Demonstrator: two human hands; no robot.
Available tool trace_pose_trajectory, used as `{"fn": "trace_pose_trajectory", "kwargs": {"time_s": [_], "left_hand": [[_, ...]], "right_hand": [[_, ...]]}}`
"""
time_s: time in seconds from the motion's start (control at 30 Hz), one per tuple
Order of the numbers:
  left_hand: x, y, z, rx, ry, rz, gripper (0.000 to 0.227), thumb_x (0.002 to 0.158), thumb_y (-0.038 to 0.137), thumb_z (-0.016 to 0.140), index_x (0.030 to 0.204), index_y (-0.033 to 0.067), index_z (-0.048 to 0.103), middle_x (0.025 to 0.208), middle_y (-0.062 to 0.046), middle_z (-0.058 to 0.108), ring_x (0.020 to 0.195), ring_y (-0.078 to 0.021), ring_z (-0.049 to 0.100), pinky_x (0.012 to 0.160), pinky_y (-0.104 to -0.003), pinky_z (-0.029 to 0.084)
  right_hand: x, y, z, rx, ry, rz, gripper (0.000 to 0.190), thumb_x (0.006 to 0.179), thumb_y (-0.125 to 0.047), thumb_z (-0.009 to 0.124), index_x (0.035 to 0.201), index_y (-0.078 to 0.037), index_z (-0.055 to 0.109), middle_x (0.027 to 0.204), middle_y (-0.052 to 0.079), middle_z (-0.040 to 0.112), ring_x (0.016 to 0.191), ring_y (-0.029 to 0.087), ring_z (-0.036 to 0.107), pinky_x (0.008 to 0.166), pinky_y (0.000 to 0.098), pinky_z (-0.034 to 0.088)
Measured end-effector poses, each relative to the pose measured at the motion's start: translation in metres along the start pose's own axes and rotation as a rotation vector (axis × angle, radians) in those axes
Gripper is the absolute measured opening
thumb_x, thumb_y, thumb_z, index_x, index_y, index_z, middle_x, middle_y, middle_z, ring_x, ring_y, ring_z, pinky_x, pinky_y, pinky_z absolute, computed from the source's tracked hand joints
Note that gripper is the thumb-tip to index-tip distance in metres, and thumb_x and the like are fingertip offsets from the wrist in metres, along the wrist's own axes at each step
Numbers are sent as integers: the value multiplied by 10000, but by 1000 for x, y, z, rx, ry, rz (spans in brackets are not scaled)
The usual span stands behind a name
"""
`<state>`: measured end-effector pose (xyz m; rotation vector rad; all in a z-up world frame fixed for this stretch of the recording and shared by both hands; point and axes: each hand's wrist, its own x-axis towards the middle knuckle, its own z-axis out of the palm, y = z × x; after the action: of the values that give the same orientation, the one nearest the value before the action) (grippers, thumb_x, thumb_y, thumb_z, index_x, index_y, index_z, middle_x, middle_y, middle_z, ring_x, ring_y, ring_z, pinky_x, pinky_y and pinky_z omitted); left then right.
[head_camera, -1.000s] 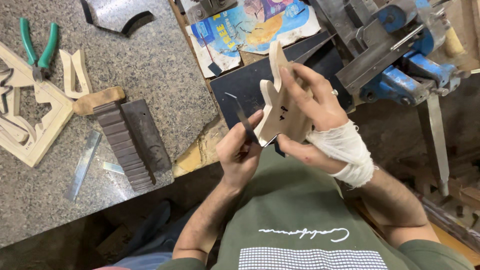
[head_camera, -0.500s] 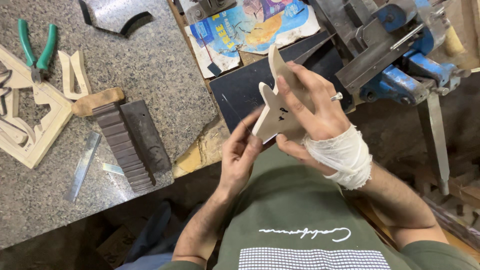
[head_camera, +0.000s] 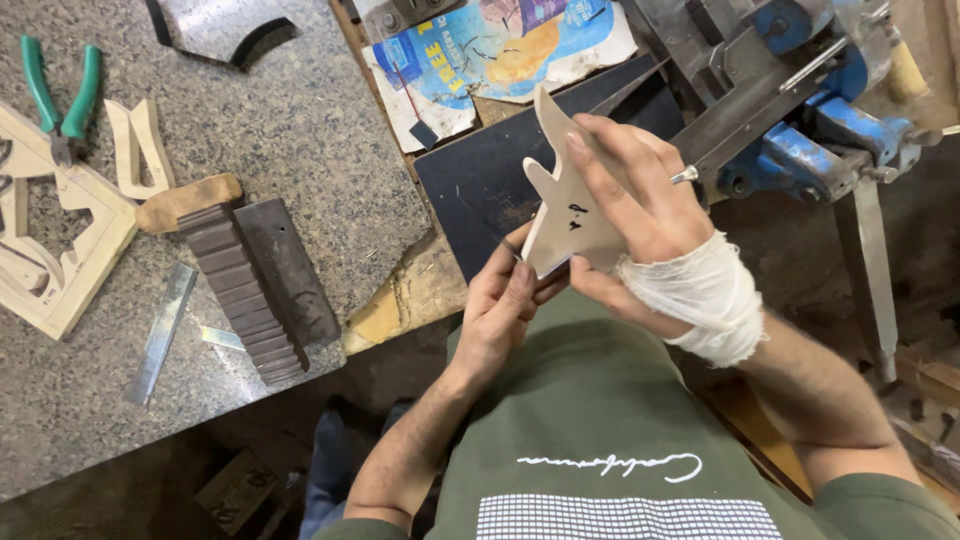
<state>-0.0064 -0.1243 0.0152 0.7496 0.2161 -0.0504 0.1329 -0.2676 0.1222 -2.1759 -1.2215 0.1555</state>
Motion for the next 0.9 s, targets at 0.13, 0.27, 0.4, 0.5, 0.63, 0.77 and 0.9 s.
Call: {"fn": "trace_pose_trajectory", "kwargs": {"time_s": [0.13, 0.27, 0.4, 0.5, 0.63, 0.77, 0.9], "left_hand": [[-5, 27, 7, 268, 73, 181, 780, 1065, 404, 635, 1642, 109, 199, 1661, -166, 346, 1500, -305, 461, 1288, -465, 386], [-8, 69, 7, 1351, 233, 694, 623, 1069, 305, 755, 1556, 117, 416, 1615, -172, 385, 1505, -345, 455, 1277, -442, 483], [-14, 110, 28, 1787, -129, 944, 318, 959, 145, 776, 1261, 104, 686, 1303, -59, 625, 1287, -268, 568, 1146, -491, 469], [-9, 135, 41, 1834, -392, 961, 247, 881, 98, 763, 1118, 34, 738, 1134, -69, 686, 1131, -240, 634, 998, -450, 532], [-6, 149, 54, 1842, -572, 956, 245, 898, 93, 746, 1126, 8, 720, 1106, -79, 668, 1042, -220, 645, 898, -370, 543], [0, 158, 61, 1742, -716, 867, 308, 875, 136, 715, 1162, 23, 703, 1071, -57, 633, 985, -204, 633, 858, -342, 534], [5, 161, 62, 1712, -805, 823, 353, 847, 154, 709, 1184, 49, 698, 1060, -27, 605, 897, -171, 582, 784, -319, 494]], "right_hand": [[1, 5, -15, -22, -60, -4, 951, 711, -137, 800, 1548, 43, 386, 1550, 238, 406, 1386, 442, 436, 1176, 492, 392], [3, 4, -31, 3, -115, -31, 963, 670, -113, 791, 1531, 46, 391, 1534, 230, 419, 1379, 440, 440, 1156, 483, 400], [6, 1, -44, 28, -212, -119, 978, 641, -111, 795, 1513, 56, 385, 1510, 236, 420, 1358, 439, 445, 1125, 487, 411], [11, -3, -52, 12, -240, -194, 971, 622, -88, 778, 1500, 60, 391, 1505, 235, 423, 1350, 436, 454, 1108, 479, 431], [9, -8, -62, -1, -266, -229, 1001, 583, -91, 801, 1486, 77, 404, 1494, 232, 433, 1340, 444, 469, 1097, 481, 446], [11, -8, -67, -9, -239, -304, 1025, 533, -74, 786, 1468, 98, 402, 1490, 250, 435, 1332, 454, 486, 1075, 482, 470], [12, -9, -68, -74, -244, -324, 1033, 517, -43, 766, 1476, 95, 408, 1477, 248, 454, 1316, 448, 504, 1045, 461, 496]]}}
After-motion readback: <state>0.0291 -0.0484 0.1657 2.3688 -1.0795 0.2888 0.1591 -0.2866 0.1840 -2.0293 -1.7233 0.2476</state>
